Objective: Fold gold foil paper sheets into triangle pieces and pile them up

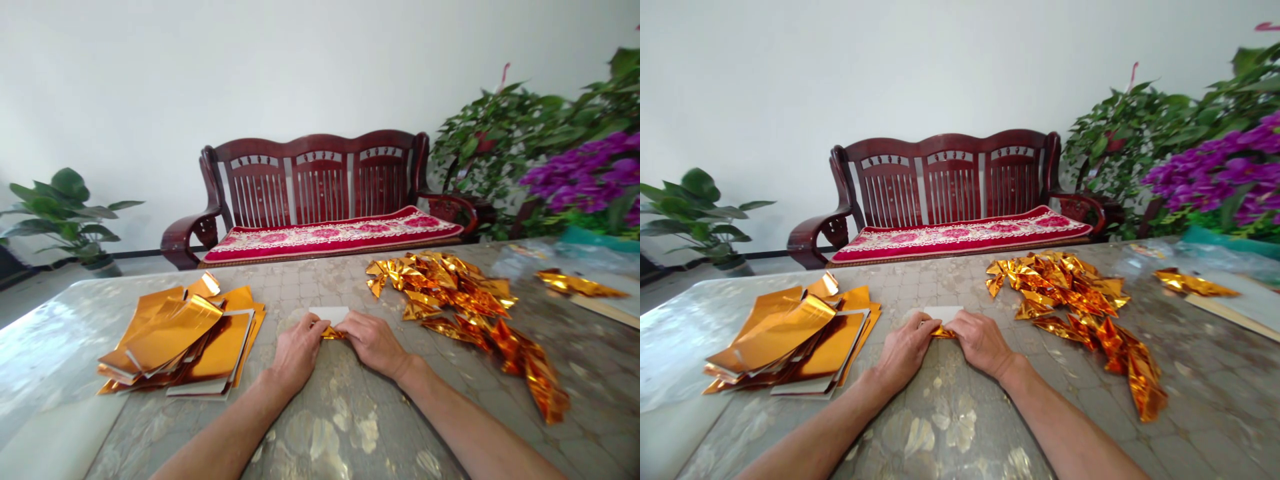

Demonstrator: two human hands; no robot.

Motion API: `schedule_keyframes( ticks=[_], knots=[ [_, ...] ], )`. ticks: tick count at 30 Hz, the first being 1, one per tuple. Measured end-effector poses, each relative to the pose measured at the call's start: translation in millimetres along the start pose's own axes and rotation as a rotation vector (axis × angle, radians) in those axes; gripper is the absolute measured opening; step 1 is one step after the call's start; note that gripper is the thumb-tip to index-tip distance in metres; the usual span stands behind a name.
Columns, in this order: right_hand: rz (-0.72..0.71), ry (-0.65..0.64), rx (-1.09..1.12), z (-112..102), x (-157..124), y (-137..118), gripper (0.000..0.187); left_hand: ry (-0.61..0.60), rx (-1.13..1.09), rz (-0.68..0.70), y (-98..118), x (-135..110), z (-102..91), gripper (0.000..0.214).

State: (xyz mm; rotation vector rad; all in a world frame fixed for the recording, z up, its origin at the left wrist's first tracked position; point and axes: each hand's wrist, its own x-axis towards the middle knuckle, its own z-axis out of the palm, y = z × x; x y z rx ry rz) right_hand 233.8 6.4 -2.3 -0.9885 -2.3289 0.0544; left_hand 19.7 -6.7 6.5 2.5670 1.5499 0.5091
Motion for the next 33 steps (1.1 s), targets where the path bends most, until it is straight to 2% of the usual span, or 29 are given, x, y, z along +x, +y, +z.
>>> schedule_keyframes(
  ticks=[11,15,19,25,33],
  knots=[
    [-0.015,-0.018,0.146,-2.3,1.1,-2.1,0.027,0.011,0.044,-0.056,3.0,-0.4,-2.0,0.035],
    [0.007,-0.007,0.187,-0.6,1.3,-1.8,0.029,0.064,0.068,-0.031,7.1,-2.0,-4.8,0.033],
    [0.020,-0.005,0.187,0.9,1.3,-0.8,0.031,0.110,0.097,0.003,9.4,-2.4,-6.2,0.023],
    [0.029,-0.011,0.168,1.6,0.9,-1.4,0.036,0.098,0.130,0.022,4.8,-1.5,-3.8,0.016],
    [0.048,-0.007,0.144,-1.9,1.8,-6.5,0.044,0.036,0.151,0.004,4.1,0.3,-2.4,0.022]
  ],
)
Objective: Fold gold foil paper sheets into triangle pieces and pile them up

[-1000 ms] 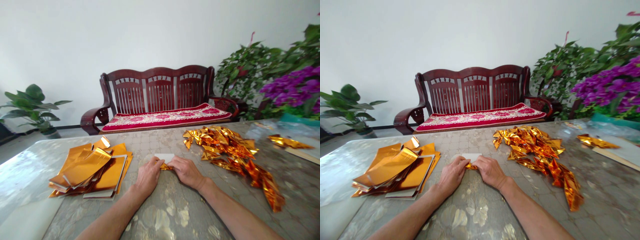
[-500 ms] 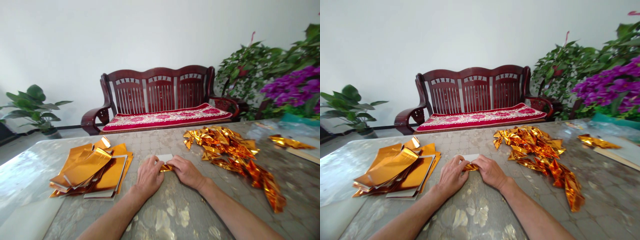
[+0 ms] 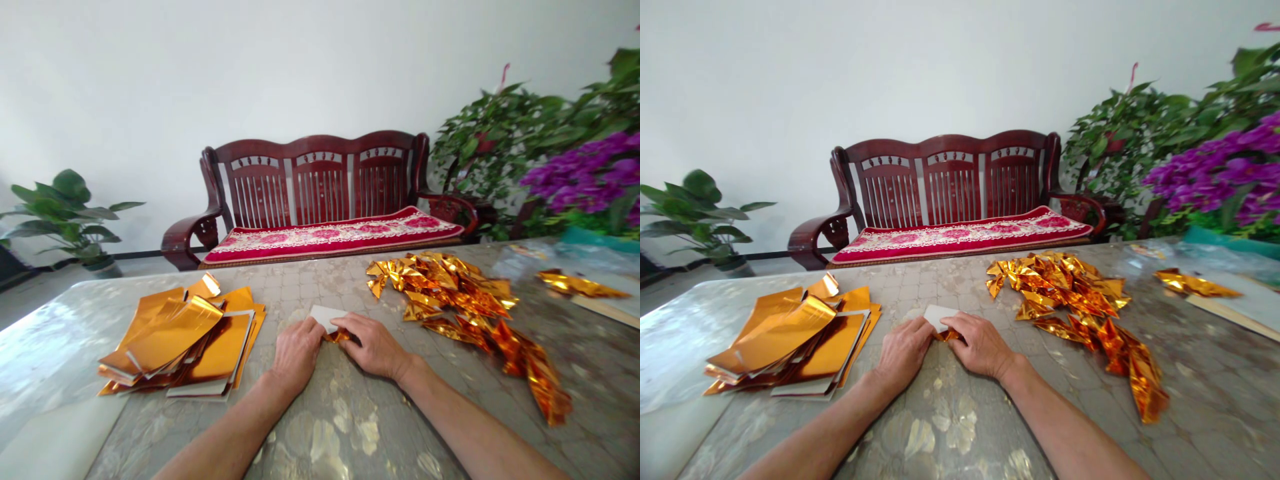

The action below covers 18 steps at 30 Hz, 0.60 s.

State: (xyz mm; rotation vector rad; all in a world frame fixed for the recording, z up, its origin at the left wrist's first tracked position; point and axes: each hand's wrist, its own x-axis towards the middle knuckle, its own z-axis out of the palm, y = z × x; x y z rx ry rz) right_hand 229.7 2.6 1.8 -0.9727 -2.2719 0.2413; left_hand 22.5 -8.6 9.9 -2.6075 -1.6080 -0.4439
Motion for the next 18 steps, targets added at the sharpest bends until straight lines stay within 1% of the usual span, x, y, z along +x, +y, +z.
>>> schedule_keyframes(
  ticks=[4,8,11,14,18],
  knots=[
    [0.048,0.003,0.013,-5.2,0.7,-3.0,0.045,-0.027,-0.054,-0.005,-1.2,0.5,-0.4,0.021],
    [0.057,0.022,0.035,-8.0,1.7,-1.2,0.037,-0.009,-0.096,0.008,-2.5,0.3,0.0,0.023],
    [0.012,-0.027,-0.048,-6.7,3.1,1.4,0.030,0.005,-0.116,0.019,-3.3,0.8,1.4,0.025],
    [-0.059,-0.103,-0.106,-5.4,4.3,1.5,0.030,0.014,-0.154,0.030,-4.7,2.2,3.8,0.026],
    [-0.079,-0.129,-0.171,-5.2,5.0,-2.1,0.028,0.047,-0.146,0.052,-5.2,3.3,3.0,0.023]
  ],
)
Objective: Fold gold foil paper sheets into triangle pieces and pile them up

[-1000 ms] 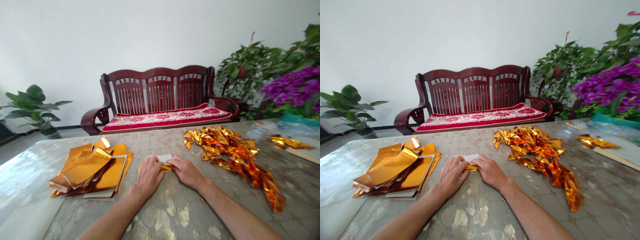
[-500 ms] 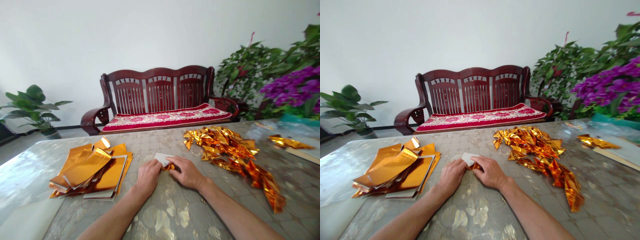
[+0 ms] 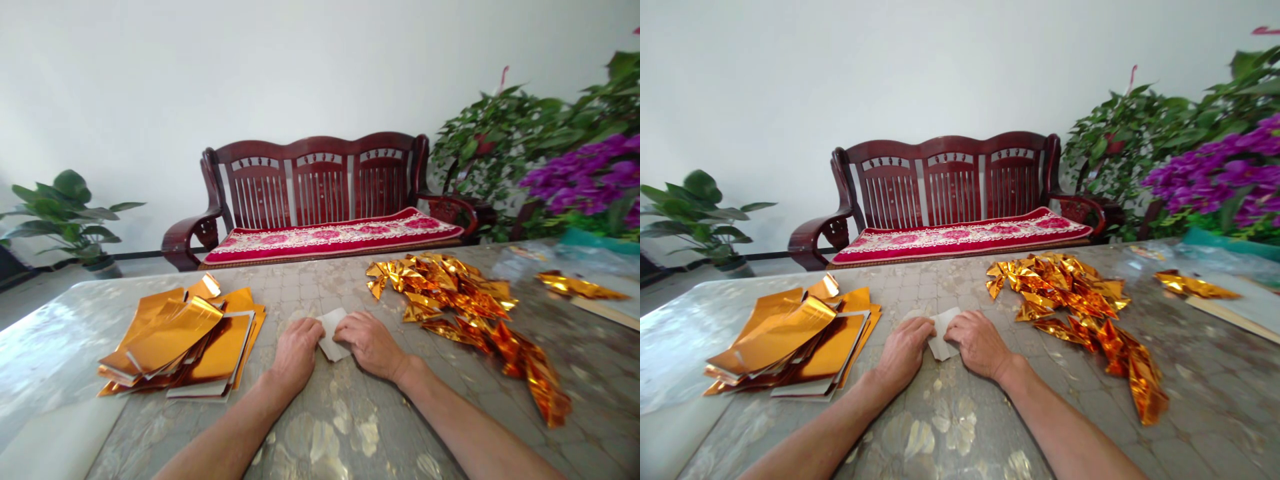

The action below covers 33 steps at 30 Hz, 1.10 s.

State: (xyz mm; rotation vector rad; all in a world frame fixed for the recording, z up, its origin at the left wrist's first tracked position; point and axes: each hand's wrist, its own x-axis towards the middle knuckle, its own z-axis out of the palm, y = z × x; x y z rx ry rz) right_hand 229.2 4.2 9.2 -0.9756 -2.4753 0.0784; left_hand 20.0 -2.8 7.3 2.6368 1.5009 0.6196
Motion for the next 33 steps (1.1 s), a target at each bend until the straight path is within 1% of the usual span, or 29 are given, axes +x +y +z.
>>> schedule_keyframes(
  ticks=[3,7,12,18,21,24,27,30,33],
  knots=[
    [-0.012,-0.019,-0.067,-1,0,-3,0.025,0.035,0.074,0.025,5,-1,-6.3,0.018],
    [-0.005,-0.037,-0.146,0,0,-7,0.020,0.052,0.137,0.053,19,-5,-14.2,0.015],
    [0.055,-0.028,-0.225,3,0,-11,0.016,0.088,0.185,0.135,30,-11,-9.9,0.014],
    [0.090,-0.044,-0.221,3,1,-16,0.014,0.115,0.233,0.154,29,-13,-6.9,0.023],
    [0.087,-0.039,-0.203,3,1,-17,0.016,0.083,0.279,0.138,27,-13,-6.7,0.018],
    [0.067,-0.029,-0.136,4,0,-16,0.021,0.028,0.311,0.121,24,-11,-4.5,0.015],
    [0.124,0.033,-0.061,4,0,-10,0.028,-0.025,0.306,0.137,20,-8,-4.0,0.013],
    [0.170,0.097,-0.070,4,-1,-2,0.035,-0.060,0.291,0.171,16,-5,-6.0,0.012],
    [0.116,0.045,-0.088,5,-2,4,0.035,-0.084,0.268,0.211,15,-4,-6.6,0.011]
  ],
)
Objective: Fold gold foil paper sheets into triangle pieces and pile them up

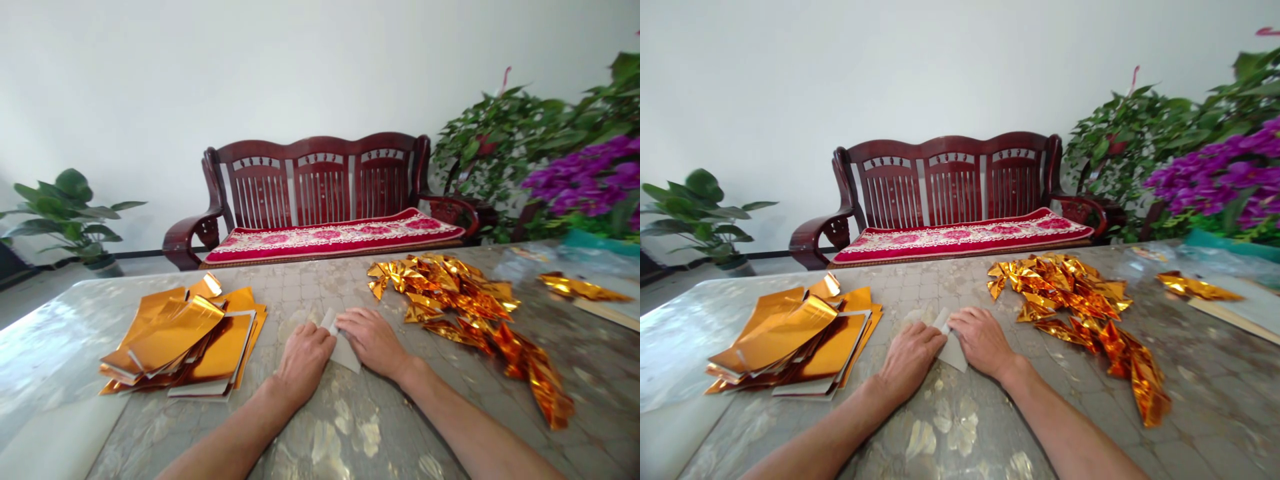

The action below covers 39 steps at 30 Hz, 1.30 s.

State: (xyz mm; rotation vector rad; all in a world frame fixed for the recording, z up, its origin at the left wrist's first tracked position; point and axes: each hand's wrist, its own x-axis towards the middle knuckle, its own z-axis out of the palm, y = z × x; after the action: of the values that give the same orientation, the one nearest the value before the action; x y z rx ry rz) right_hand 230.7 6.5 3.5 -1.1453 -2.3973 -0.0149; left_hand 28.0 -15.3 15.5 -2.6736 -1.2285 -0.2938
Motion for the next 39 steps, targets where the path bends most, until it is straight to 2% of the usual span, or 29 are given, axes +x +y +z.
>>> schedule_keyframes(
  ticks=[7,13,19,22,27,32,34,39],
  knots=[
    [0.042,-0.080,-0.119,-4,2,-10,0.027,0.002,-0.033,-0.039,5,-3,4.2,0.018],
    [0.095,-0.120,-0.166,-15,3,-19,0.013,-0.026,-0.038,-0.108,-4,-1,4.5,0.010],
    [0.010,-0.192,-0.150,-26,2,-19,0.030,-0.039,-0.069,-0.129,-10,-1,4.5,0.012],
    [-0.069,-0.212,-0.160,-26,2,-17,0.024,-0.046,-0.069,-0.136,-7,0,1.7,0.019],
    [-0.128,-0.166,-0.186,-17,2,-14,0.023,0.001,-0.095,-0.152,6,-4,-7.7,0.034],
    [-0.128,-0.111,-0.175,-13,2,-13,0.028,-0.014,-0.089,-0.172,14,-6,-11.5,0.020],
    [-0.124,-0.112,-0.149,-15,1,-13,0.024,-0.033,-0.076,-0.192,15,-6,-11.8,0.012],
    [-0.111,-0.133,-0.090,-20,0,-11,0.011,-0.077,-0.098,-0.191,18,-7,-14.4,0.015]
  ],
)
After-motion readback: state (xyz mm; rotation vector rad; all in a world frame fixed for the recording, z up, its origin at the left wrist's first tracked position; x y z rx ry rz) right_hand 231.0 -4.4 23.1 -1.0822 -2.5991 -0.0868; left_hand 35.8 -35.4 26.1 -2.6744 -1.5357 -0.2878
